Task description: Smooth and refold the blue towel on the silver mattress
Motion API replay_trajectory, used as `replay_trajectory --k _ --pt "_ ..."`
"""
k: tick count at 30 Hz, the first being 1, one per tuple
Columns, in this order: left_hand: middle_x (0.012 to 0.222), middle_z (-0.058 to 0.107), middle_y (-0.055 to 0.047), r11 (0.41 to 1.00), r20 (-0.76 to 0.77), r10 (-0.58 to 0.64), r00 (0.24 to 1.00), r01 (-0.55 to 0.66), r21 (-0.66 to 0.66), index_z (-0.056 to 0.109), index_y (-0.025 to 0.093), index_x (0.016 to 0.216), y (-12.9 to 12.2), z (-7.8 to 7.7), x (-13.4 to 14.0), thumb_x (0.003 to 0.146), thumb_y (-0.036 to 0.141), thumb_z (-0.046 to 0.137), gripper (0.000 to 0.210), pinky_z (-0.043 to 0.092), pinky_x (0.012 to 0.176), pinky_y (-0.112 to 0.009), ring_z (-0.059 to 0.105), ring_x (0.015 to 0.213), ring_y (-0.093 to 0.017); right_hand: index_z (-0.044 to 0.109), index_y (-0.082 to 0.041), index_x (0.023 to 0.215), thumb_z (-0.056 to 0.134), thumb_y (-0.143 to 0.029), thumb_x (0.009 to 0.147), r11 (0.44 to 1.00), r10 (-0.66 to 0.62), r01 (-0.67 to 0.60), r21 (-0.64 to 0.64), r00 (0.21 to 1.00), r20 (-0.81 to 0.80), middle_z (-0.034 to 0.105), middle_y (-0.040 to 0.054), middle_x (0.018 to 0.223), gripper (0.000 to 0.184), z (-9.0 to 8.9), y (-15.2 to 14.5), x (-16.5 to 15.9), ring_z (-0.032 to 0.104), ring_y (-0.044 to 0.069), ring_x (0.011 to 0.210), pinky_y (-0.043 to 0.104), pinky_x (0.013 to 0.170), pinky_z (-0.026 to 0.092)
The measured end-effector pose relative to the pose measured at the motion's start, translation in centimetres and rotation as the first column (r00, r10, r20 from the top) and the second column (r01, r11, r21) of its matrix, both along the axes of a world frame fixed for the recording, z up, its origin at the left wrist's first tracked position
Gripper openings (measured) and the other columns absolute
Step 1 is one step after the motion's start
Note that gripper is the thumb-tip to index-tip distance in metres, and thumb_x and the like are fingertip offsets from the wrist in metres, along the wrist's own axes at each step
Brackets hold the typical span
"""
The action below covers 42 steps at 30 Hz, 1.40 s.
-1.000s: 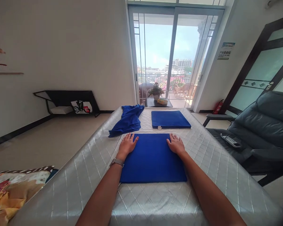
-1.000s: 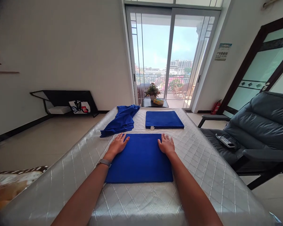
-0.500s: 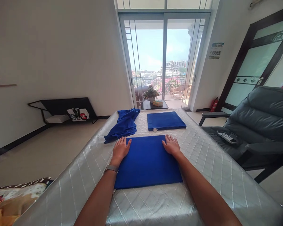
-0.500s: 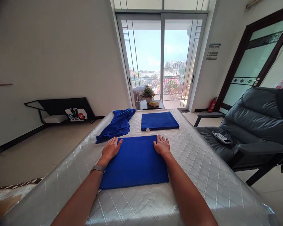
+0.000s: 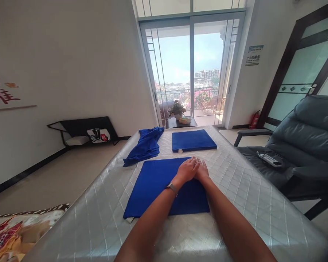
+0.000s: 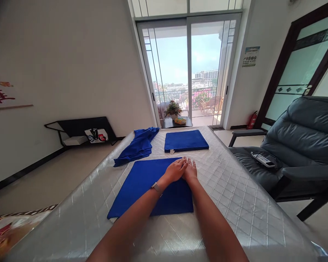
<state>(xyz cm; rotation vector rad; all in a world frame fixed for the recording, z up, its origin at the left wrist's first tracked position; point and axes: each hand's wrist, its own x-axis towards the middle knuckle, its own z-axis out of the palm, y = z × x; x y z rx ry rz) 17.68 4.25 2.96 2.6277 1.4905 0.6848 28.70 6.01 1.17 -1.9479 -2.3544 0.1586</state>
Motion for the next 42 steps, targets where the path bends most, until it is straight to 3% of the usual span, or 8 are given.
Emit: replay_trajectory --k 4,8,12,18,21,42 --pt "0.155 0.045 -0.009 0.993 -0.087 0.052 0.995 -0.061 -0.106 0.042 0.017 0.149 1.7 -1.2 0.1 0.106 0.043 0.014 0.057 0.030 0.120 -0.040 0.036 0.146 -0.019 0.020 -0.015 0.160 0.029 -0.030 0.099 1.000 -0.002 0.002 0.007 1.000 -0.019 0.014 0.0055 0.167 0.063 0.0 0.0 0.0 0.013 0.024 0.153 0.044 0.123 0.009" --pt "0.160 0.035 -0.009 0.975 -0.146 0.129 0.981 -0.153 -0.163 0.035 0.019 0.154 1.5 -2.3 -2.6 0.103 0.056 0.010 0.068 0.021 0.123 -0.047 0.027 0.150 -0.023 0.021 -0.018 0.160 0.023 -0.035 0.101 0.999 -0.035 0.035 0.001 0.997 -0.075 0.016 0.0041 0.166 0.061 0.0 0.1 -0.4 0.014 0.024 0.152 0.046 0.122 0.010" --pt "0.163 0.028 -0.008 0.946 -0.203 0.216 0.955 -0.256 -0.197 0.031 0.018 0.156 1.2 -2.5 -7.2 0.100 0.063 0.009 0.075 0.016 0.124 -0.047 0.020 0.152 -0.024 0.022 -0.012 0.159 0.022 -0.044 0.101 0.997 -0.075 0.076 0.007 0.991 -0.112 0.020 0.0048 0.166 0.066 0.1 0.3 -0.8 0.015 0.024 0.152 0.046 0.123 0.007" --pt "0.163 0.028 -0.012 0.871 -0.269 0.397 0.877 -0.452 -0.189 0.033 0.015 0.155 1.0 -2.3 -16.8 0.100 0.063 0.007 0.078 0.017 0.123 -0.047 0.022 0.151 -0.025 0.020 -0.014 0.160 0.021 -0.046 0.101 0.996 -0.087 0.087 -0.008 0.991 -0.101 0.018 0.0034 0.166 0.067 0.0 0.5 -0.7 0.014 0.021 0.152 0.043 0.123 0.005" --pt "0.163 0.028 -0.013 0.840 -0.256 0.472 0.844 -0.518 -0.159 0.033 0.014 0.155 0.8 -2.6 -19.8 0.099 0.065 0.007 0.081 0.017 0.123 -0.048 0.021 0.152 -0.026 0.020 -0.014 0.160 0.021 -0.046 0.101 0.996 -0.089 0.089 -0.014 0.992 -0.083 0.018 0.0032 0.166 0.067 -0.1 0.6 -0.7 0.014 0.021 0.152 0.043 0.123 0.005" --pt "0.160 0.035 -0.014 0.836 -0.178 0.524 0.833 -0.543 -0.081 0.039 0.014 0.153 0.6 -3.4 -19.9 0.097 0.069 0.009 0.084 0.018 0.123 -0.047 0.027 0.149 -0.029 0.016 -0.015 0.160 0.016 -0.048 0.102 0.995 -0.093 0.094 -0.022 0.995 0.023 0.015 0.0023 0.167 0.067 0.4 0.7 -0.7 0.012 0.018 0.153 0.040 0.123 0.007"
